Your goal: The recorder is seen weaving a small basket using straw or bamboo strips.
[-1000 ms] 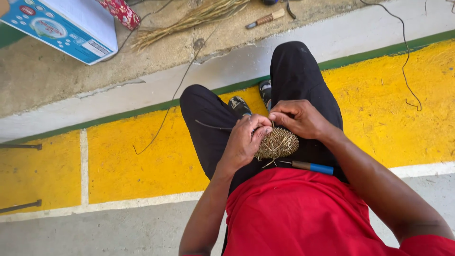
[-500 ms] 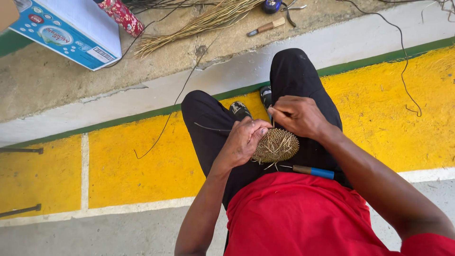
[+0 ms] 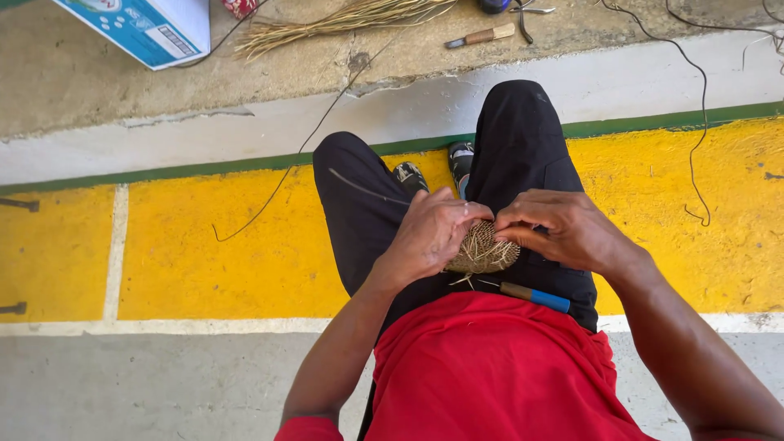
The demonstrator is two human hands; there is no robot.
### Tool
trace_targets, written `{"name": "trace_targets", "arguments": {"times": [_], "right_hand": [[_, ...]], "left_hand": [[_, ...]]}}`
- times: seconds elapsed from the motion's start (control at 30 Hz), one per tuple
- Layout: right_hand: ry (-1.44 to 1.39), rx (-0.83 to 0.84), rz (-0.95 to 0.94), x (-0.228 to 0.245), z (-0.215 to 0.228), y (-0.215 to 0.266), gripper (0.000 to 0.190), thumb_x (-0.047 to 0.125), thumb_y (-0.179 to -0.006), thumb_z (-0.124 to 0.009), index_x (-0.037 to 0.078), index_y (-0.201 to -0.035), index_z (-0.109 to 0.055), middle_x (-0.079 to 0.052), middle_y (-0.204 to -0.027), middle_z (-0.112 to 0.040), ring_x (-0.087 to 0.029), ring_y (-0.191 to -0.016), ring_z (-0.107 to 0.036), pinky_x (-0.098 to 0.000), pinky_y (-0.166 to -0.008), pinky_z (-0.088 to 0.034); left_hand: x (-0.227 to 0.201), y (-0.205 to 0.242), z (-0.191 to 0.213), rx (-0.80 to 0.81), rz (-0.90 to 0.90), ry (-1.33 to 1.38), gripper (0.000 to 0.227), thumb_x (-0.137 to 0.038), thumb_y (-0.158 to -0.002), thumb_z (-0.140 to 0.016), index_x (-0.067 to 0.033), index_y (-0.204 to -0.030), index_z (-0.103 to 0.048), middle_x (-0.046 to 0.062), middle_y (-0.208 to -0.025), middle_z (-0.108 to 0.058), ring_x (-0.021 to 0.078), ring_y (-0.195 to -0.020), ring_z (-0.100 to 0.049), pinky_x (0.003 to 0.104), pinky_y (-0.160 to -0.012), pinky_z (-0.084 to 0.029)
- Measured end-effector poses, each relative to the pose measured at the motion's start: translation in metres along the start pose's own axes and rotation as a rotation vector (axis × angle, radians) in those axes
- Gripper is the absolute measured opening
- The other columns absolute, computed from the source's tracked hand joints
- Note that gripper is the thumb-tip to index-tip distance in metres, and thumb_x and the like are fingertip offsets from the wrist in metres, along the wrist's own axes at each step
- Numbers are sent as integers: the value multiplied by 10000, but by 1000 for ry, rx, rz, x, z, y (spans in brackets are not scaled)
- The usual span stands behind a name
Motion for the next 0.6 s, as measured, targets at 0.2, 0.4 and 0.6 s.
{"name": "trace_targets", "arguments": {"times": [0.2,0.4,0.6], "right_hand": [[293,-91,41,10,-5,7,162,130,-803,-789,72,-929,-706,-48,-910,-694,-251,-816,-693,-382,-707,-572],[343,-102,27,14,-9,6,155,102,-796,-775,75,-897,-659,-39,-893,-689,-245,-847,-694,-391,-711,-566],[418,-114,-11,17,-19,6,160,94,-812,-774,65,-842,-620,-57,-823,-654,-228,-810,-678,-392,-698,-552]], "left_hand": [[4,0,-15,13,-5,-28,261,-72,-939,-626,-154,-1150,-757,-9,-889,-737,198,-847,-561,386,-794,-376],[3,2,-14,-4,11,7,249,-67,-933,-645,-151,-1137,-761,-1,-896,-738,194,-854,-564,387,-800,-380],[3,2,-15,17,14,1,291,-38,-935,-622,-138,-1175,-753,13,-882,-730,197,-841,-562,391,-790,-383]]}}
Point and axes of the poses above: each hand's wrist, its own y-axis away from the middle knuckle, its own z-axis out of the back of the hand, x = y × z, the point moved 3 cm from there along -y, towards the middle knuckle
